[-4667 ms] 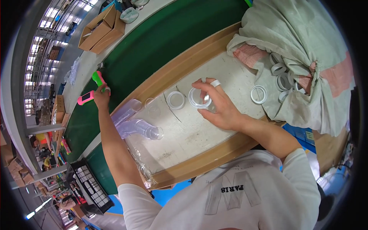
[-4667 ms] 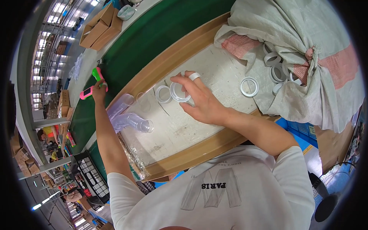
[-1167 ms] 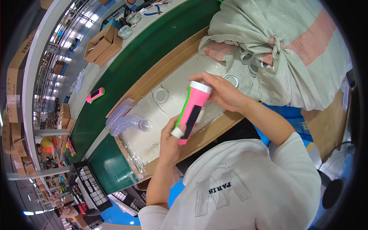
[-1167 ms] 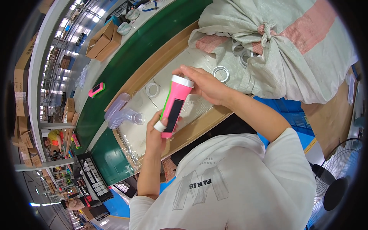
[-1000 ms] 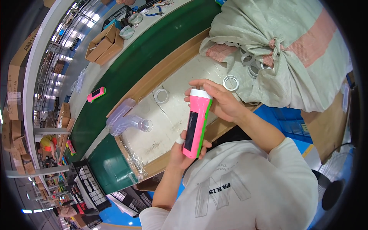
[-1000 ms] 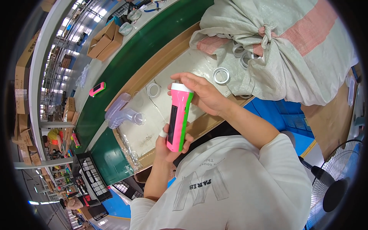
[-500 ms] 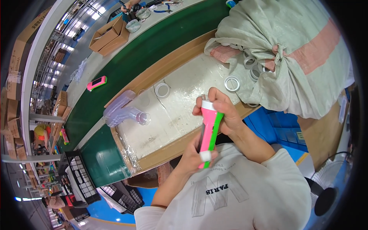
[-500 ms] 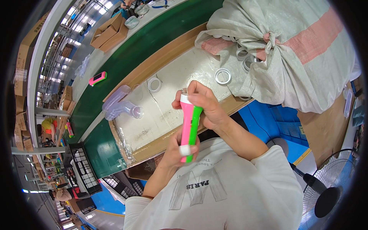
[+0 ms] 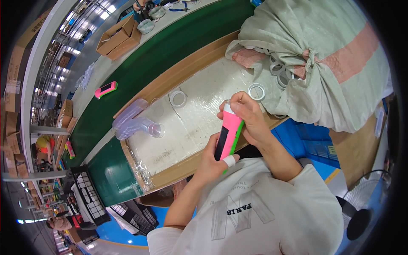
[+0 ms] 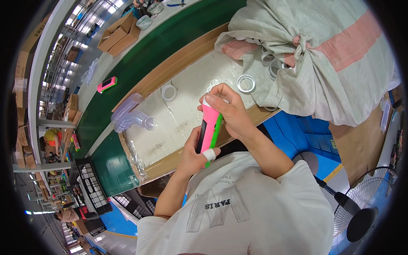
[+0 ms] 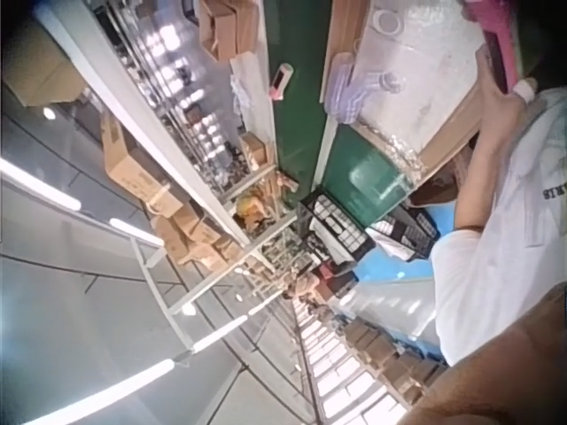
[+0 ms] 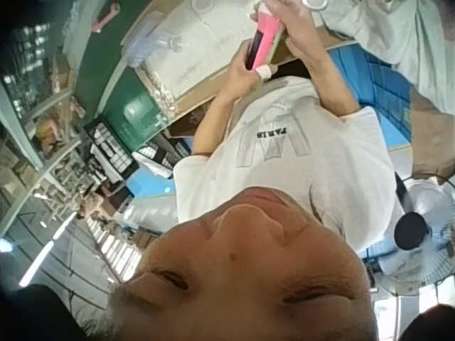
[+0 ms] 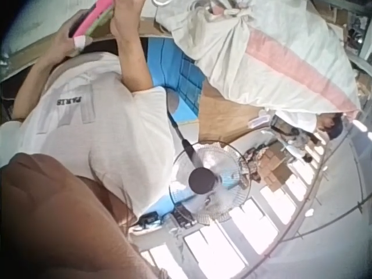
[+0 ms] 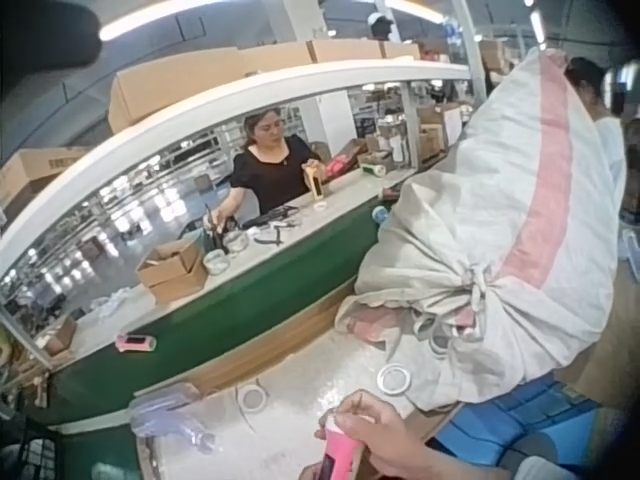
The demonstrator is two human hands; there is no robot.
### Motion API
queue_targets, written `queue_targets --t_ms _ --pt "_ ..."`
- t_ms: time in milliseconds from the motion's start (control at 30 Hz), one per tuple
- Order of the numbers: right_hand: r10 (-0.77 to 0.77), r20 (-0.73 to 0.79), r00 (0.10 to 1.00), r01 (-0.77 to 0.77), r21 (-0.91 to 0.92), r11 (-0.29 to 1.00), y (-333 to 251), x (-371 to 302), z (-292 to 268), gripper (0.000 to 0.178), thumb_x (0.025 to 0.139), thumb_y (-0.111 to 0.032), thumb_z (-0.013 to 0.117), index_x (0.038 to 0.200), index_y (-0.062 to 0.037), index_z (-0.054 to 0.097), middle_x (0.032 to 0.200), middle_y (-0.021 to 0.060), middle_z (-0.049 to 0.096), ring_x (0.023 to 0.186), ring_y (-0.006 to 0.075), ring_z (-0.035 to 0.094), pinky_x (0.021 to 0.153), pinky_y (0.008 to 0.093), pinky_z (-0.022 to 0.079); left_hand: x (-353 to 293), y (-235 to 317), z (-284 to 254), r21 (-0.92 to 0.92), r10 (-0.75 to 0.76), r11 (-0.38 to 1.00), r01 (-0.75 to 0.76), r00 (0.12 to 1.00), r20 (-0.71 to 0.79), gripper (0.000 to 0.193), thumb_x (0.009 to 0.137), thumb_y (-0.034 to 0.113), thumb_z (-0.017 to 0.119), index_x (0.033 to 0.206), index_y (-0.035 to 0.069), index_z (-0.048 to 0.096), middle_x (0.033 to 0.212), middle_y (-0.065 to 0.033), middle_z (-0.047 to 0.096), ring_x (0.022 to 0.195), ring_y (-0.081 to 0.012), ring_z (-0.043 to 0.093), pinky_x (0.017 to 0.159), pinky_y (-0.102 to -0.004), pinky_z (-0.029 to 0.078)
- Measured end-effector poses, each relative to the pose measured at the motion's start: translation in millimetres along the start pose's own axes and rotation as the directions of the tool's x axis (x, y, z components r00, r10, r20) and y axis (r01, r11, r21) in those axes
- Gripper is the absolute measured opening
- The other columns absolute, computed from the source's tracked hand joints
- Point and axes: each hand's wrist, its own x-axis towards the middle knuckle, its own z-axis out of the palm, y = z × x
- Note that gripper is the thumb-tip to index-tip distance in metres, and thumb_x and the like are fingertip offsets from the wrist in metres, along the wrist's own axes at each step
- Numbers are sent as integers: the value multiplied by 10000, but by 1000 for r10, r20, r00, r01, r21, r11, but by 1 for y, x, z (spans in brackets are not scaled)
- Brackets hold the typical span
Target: Manually assembling handheld flashlights by attaching heads and caps to the main bodies.
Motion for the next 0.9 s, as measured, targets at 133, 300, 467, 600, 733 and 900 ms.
queue_targets --t_ms 133,300,467,600,733,900 --pt "176 -36 984 -172 87 981 -4 7 -26 342 984 -317 493 1180 -37 497 1081 114 606 985 194 619 826 313 514 10 2 -19 -703 -136 619 349 930 342 559 806 154 679 1290 15 436 971 -86 563 793 -147 573 453 -263 467" --pt "-364 116 924 59 -985 -164 -20 13 -58 322 819 -211 699 1052 -25 576 1175 212 550 1065 338 560 849 403 472 30 -5 -47 -775 -214 569 275 960 183 473 858 241 673 1206 -27 497 941 -87 568 789 -180 579 479 -288 500" --pt "-172 106 979 32 -922 -386 -18 24 -82 336 728 -223 752 957 -22 613 1098 244 559 1037 367 524 832 421 477 118 21 -106 -567 -15 822 -54 993 -117 417 911 291 629 1168 -17 513 994 -68 595 890 -152 586 729 -308 506" --pt "-150 137 979 108 -976 -191 -17 27 -69 240 760 -209 733 889 -35 630 1036 253 580 1028 381 547 844 413 480 141 42 -136 74 179 984 -163 914 -363 554 925 246 596 1389 3 414 1157 -135 599 1021 -213 580 856 -306 465" --pt "-179 204 962 221 -972 82 -16 28 -44 223 792 -192 715 921 -43 612 1064 272 573 1029 418 564 844 430 483 123 -2 -165 888 490 459 -44 846 -211 576 803 196 673 1313 5 487 1160 -219 580 1059 -377 543 910 -440 425" --pt "-112 270 956 281 -956 90 5 44 -15 432 749 -100 728 1105 -2 503 1135 223 537 1109 402 517 878 410 460 115 -21 -135 949 530 304 -88 843 -92 584 729 125 722 1266 31 514 1100 -172 597 1055 -342 526 951 -455 363"
